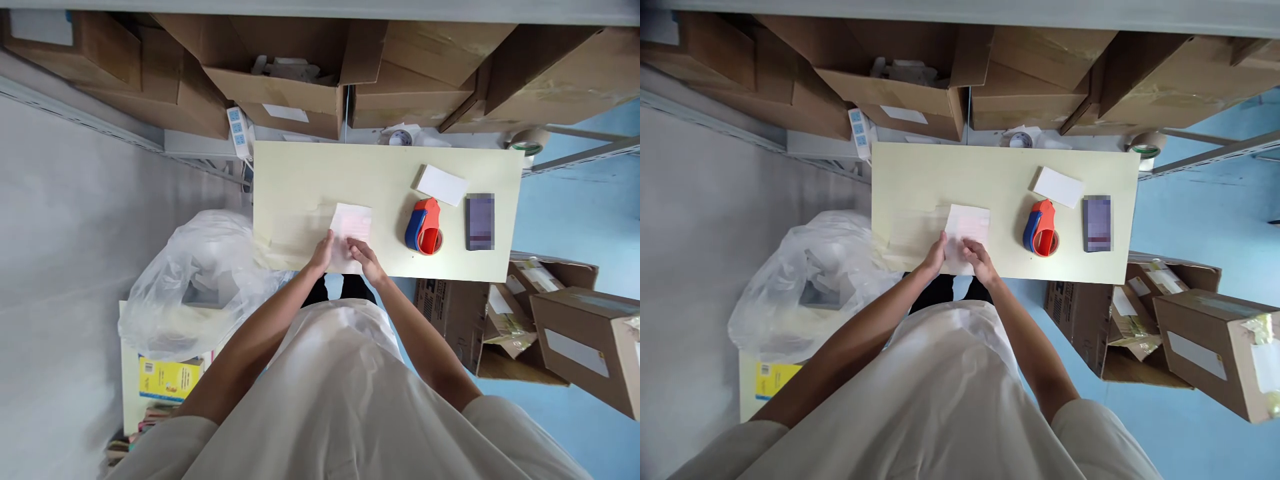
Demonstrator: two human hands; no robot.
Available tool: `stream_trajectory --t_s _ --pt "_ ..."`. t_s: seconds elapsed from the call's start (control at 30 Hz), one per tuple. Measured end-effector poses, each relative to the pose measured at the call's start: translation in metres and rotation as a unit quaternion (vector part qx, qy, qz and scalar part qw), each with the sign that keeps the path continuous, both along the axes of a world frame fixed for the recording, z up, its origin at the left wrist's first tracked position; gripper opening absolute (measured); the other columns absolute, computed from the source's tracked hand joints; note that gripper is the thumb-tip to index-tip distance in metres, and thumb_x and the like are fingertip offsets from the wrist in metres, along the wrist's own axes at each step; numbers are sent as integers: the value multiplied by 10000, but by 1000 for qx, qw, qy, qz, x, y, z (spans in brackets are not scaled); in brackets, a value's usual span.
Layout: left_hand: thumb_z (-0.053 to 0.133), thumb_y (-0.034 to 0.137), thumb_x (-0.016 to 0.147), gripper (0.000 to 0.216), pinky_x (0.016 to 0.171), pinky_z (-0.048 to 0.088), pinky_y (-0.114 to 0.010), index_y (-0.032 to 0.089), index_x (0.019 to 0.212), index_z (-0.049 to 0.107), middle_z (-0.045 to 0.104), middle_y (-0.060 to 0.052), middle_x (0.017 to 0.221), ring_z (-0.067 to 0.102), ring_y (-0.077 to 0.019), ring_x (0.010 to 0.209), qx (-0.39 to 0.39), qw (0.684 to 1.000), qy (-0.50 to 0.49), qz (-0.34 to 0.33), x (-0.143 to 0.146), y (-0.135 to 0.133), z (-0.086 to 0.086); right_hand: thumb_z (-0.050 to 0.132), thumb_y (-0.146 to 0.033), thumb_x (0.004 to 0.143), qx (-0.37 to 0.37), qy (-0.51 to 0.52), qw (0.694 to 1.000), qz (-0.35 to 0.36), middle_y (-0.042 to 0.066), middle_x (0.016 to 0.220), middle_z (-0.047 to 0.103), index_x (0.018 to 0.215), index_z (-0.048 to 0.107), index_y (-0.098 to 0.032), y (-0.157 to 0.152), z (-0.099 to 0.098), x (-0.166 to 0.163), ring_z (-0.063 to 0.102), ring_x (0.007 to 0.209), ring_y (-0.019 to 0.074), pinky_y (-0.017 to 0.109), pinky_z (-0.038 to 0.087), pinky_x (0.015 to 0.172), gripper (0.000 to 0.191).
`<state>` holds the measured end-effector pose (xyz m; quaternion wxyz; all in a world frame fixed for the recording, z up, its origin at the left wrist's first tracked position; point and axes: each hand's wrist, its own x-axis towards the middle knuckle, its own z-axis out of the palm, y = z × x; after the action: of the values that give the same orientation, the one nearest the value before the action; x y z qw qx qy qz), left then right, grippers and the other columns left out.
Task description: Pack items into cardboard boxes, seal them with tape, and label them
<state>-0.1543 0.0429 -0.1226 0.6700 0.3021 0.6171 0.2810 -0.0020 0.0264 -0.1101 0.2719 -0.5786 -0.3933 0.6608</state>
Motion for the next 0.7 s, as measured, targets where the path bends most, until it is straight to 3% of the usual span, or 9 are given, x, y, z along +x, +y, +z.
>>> stream_trajectory --t_s 0.07,0.13,0.2,0.27,0.33,0.4,0.47,0.6,0.7 --pt "226 691 874 717 913 468 -396 146 1076 646 685 -124 1101 620 -263 1059 -3 1000 26 -6 -9 2 -4 519 -626 801 -26 14 999 -10 106 1337 527 1219 592 -221 3 -8 -3 499 1219 257 446 409 1021 587" --pt "277 638 893 640 960 433 -416 147 1155 595 635 -139 1188 568 -269 1135 9 992 125 -27 -14 0 -1 536 -630 787 -38 17 999 -19 101 1342 537 1223 589 -217 4 -13 -5 509 1214 262 454 405 1025 603" --pt "383 561 895 557 1023 373 -437 141 1229 530 549 -167 1289 479 -280 1231 73 962 258 -48 -15 -4 6 554 -618 777 -38 17 999 -28 99 1326 556 1225 585 -212 4 -16 -7 534 1184 260 452 422 1008 606" --pt "449 489 888 534 1078 310 -428 138 1289 470 470 -176 1355 399 -272 1294 163 926 329 -91 -9 -8 12 573 -594 770 -33 17 999 -36 101 1291 582 1228 577 -203 4 -18 -8 555 1155 251 435 444 985 602" --pt "452 465 890 530 1092 294 -414 137 1307 450 453 -172 1357 383 -264 1303 189 913 324 -158 -1 -9 13 571 -570 773 -25 16 999 -38 96 1229 617 1201 588 -196 3 -21 -9 575 1122 239 413 464 961 569" --pt "423 466 902 508 1072 321 -416 132 1282 466 479 -174 1315 412 -269 1276 135 921 308 -197 7 -8 9 545 -540 789 -13 5 999 -39 88 1144 653 1146 609 -191 1 -24 -7 605 1063 228 402 485 924 503" --pt "379 456 923 460 1038 357 -412 138 1232 500 514 -166 1259 448 -264 1237 88 931 297 -193 12 -5 2 543 -485 790 15 -58 997 -53 96 1099 657 1099 618 -184 -3 -28 -2 625 988 223 407 505 876 438" --pt "327 435 947 385 966 414 -384 173 1049 590 609 -111 1060 531 -233 1103 95 945 263 -170 9 0 -7 556 -346 753 84 -248 958 -114 148 1169 593 1161 562 -173 -13 -38 11 601 979 230 426 514 836 444" --pt "349 447 938 389 949 427 -378 164 985 612 638 -103 1014 552 -236 1079 92 952 252 -145 7 1 -9 539 -308 742 56 -219 966 -126 153 1128 607 1207 514 -154 -16 -43 14 614 927 212 397 532 784 490"
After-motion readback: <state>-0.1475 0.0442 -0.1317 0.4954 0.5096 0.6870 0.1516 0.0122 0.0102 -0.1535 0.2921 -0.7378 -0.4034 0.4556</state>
